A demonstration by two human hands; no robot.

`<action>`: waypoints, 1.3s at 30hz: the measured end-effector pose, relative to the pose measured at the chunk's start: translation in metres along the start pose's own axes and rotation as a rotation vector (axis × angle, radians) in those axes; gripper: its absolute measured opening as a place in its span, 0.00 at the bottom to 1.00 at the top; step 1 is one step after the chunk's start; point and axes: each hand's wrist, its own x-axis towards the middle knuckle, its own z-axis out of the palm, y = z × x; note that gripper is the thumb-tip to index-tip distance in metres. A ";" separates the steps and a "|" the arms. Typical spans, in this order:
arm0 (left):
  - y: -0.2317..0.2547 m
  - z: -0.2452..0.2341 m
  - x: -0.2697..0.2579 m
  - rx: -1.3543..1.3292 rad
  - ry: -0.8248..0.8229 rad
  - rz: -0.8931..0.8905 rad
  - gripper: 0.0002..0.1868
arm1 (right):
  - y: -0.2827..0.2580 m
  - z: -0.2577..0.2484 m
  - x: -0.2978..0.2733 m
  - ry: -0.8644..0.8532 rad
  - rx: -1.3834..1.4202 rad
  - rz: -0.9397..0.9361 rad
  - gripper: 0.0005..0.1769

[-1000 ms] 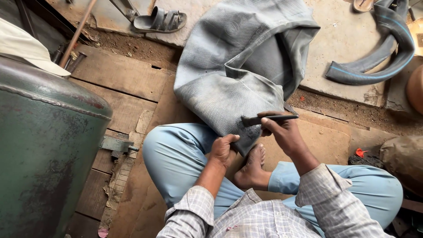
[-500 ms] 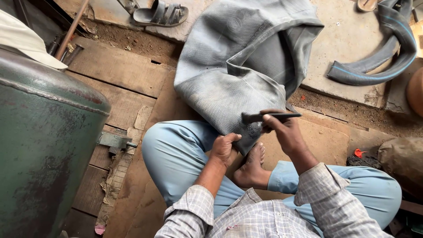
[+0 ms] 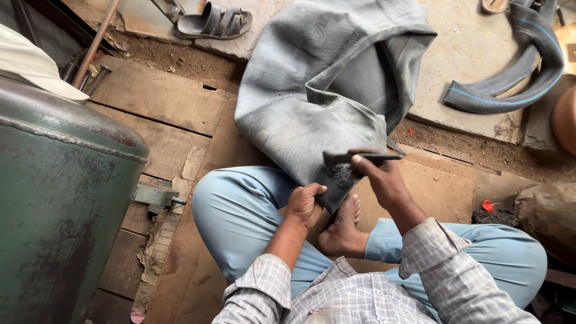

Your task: The person sits cross-legged on the floor and uses a brush to apply dark adhesive from a small tin onto a spot on a rubber inner tube resting in their lap. They continue brushing the spot, then pick up scissors, trim a small green patch, and press the patch onto the adhesive-covered area by hand.

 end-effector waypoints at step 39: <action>-0.002 0.026 -0.020 0.107 -0.087 -0.089 0.14 | 0.026 -0.059 -0.042 0.039 0.013 0.034 0.18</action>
